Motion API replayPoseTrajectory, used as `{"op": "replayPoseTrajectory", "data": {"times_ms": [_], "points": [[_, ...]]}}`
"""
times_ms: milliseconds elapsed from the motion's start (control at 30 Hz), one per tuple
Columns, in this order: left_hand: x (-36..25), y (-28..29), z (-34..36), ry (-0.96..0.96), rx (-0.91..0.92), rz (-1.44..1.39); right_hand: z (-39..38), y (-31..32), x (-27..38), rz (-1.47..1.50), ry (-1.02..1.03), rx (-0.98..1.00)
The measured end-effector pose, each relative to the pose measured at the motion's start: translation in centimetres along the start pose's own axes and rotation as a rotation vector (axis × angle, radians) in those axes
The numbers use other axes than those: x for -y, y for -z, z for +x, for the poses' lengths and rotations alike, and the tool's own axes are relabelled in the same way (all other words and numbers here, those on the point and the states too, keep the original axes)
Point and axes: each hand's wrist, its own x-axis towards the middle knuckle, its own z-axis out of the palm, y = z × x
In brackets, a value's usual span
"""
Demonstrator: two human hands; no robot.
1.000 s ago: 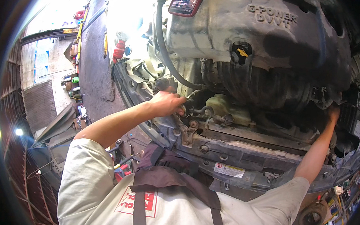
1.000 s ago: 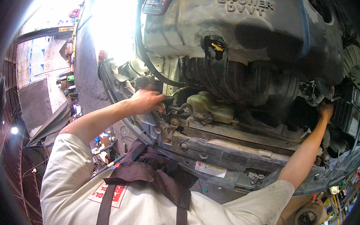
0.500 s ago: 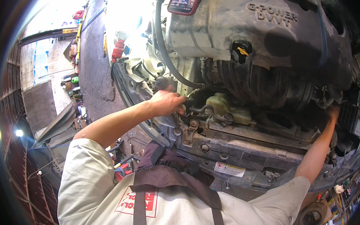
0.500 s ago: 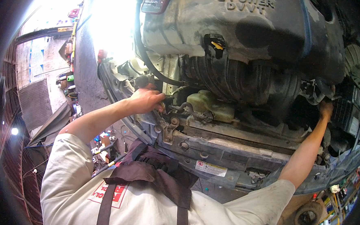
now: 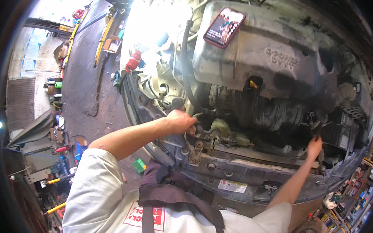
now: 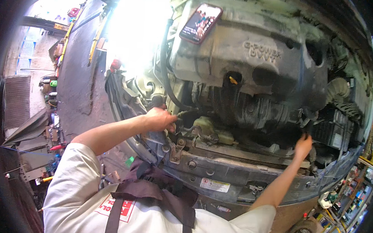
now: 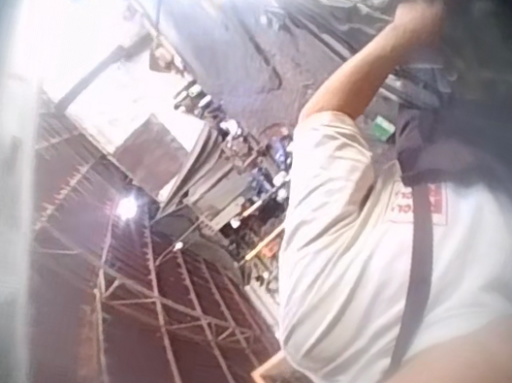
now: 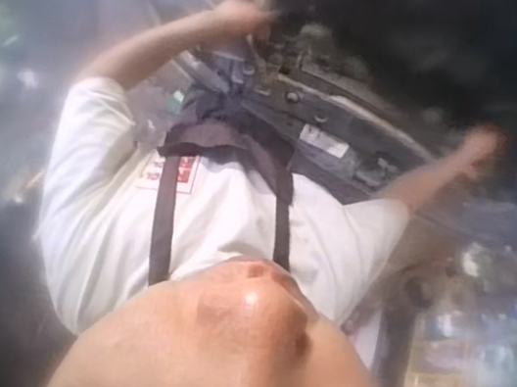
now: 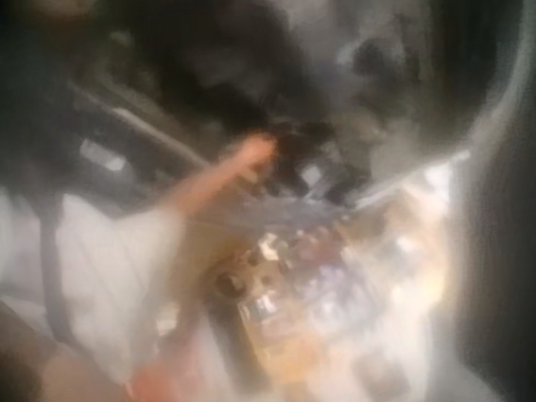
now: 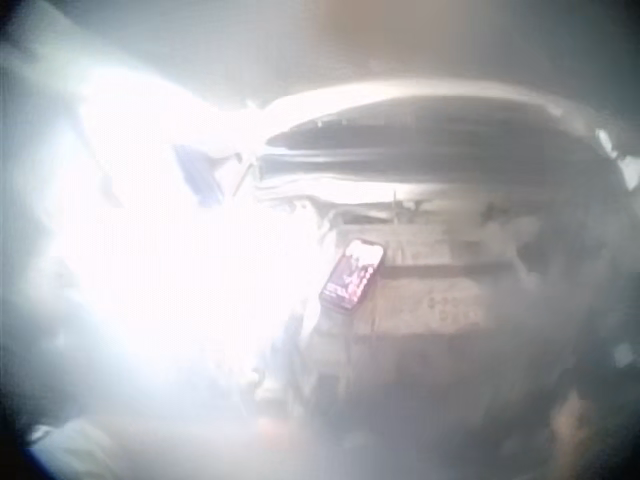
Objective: The person works on a car engine with the hood open, using a wrench to tighten bolts and a pneumatic impact wrench to secure components. They also retrieve a tool from a nearby workbench and return to the engine bay to continue the repair.
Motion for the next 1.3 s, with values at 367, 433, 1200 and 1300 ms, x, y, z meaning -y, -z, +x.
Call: {"op": "replayPoseTrajectory", "data": {"times_ms": [367,433,1200,1300], "points": [[1.3,-1.4,0.8,-0.147,-0.158,0.039,-35.8,-0.8,35.1,0.376,0.620,0.480],[1.5,-1.7,0.9,-0.179,-0.202,0.083,-37.0,-1.0,36.9,0.326,0.578,0.433],[1.5,-1.5,0.7,-0.189,-0.209,-0.016,-30.2,-2.3,35.7,0.164,1.077,0.742],[1.4,-1.2,0.7,-0.164,-0.158,-0.019,-29.1,-2.8,35.9,0.154,1.143,0.785]]}}
